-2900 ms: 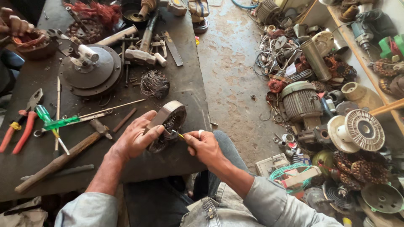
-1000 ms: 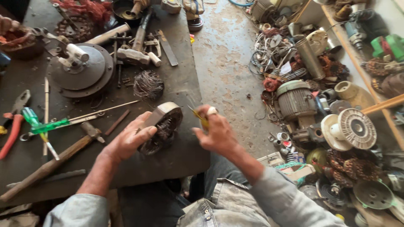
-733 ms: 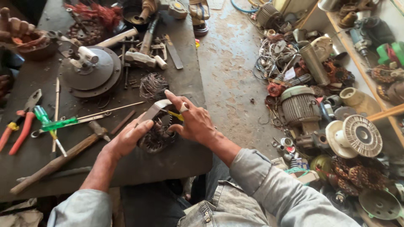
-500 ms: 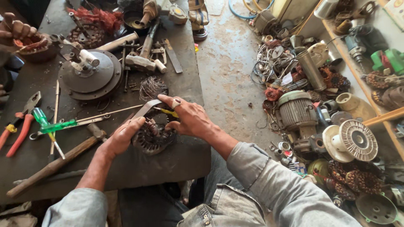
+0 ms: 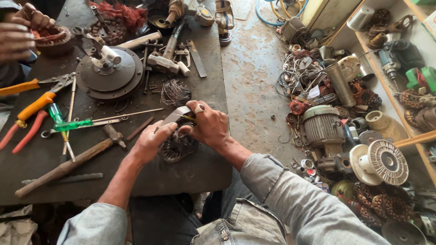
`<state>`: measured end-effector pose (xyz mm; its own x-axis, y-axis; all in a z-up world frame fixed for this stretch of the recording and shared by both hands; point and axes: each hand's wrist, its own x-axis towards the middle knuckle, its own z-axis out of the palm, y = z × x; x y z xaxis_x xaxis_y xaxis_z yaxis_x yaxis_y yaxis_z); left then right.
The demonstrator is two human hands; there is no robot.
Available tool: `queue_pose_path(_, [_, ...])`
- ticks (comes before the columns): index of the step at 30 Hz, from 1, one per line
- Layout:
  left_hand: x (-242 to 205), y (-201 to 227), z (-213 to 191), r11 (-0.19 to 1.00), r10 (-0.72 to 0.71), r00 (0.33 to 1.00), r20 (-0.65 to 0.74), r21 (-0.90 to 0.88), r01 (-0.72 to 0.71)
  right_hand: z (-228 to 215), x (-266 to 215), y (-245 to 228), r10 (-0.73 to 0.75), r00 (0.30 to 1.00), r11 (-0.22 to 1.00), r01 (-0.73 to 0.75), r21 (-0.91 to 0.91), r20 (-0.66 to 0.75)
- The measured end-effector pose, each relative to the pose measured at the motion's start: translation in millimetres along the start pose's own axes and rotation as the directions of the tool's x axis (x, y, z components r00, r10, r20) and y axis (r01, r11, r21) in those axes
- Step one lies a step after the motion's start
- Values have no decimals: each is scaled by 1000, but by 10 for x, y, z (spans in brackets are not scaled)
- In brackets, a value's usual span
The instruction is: The person uses a yellow-handled screwdriver to scrape and clean the copper windings inside a cylindrical motor stator. They rotate the stator to access different sections while working at a cluttered workbench.
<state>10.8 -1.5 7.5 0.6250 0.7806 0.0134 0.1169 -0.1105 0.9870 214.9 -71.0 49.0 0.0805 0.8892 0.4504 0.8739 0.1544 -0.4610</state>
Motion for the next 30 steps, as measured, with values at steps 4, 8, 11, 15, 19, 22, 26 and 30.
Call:
queue_pose_path(4, [-39,107,51,987,-77,994,-81,137,87,70,-69,14,-1,993,1000,0,-8,-116])
queue_pose_path(8, [-13,130,74,997,-29,999,-42,74,33,155,-179,62,-34,975,999,39,18,-220])
queue_pose_path(11, [3,71,65,994,-35,998,-50,101,40,162,-223,57,-25,969,999,35,36,-246])
queue_pose_path(15, [71,-39,12,993,-72,997,13,92,71,35,-220,-62,-3,976,999,14,47,-216])
queue_pose_path(19, [118,-73,-118,997,-37,999,40,-72,40,-47,-83,-235,154,988,988,-154,-16,-24])
queue_pose_path(22, [171,-86,-122,972,-47,998,44,-228,56,-14,28,-250,192,981,978,-191,-88,3])
queue_pose_path(26, [244,-131,-142,878,-151,985,81,-447,171,135,112,-173,204,979,974,-206,-90,-32])
queue_pose_path(30, [282,-256,-161,873,-108,990,85,-469,136,321,120,-30,144,983,986,-152,-72,-113])
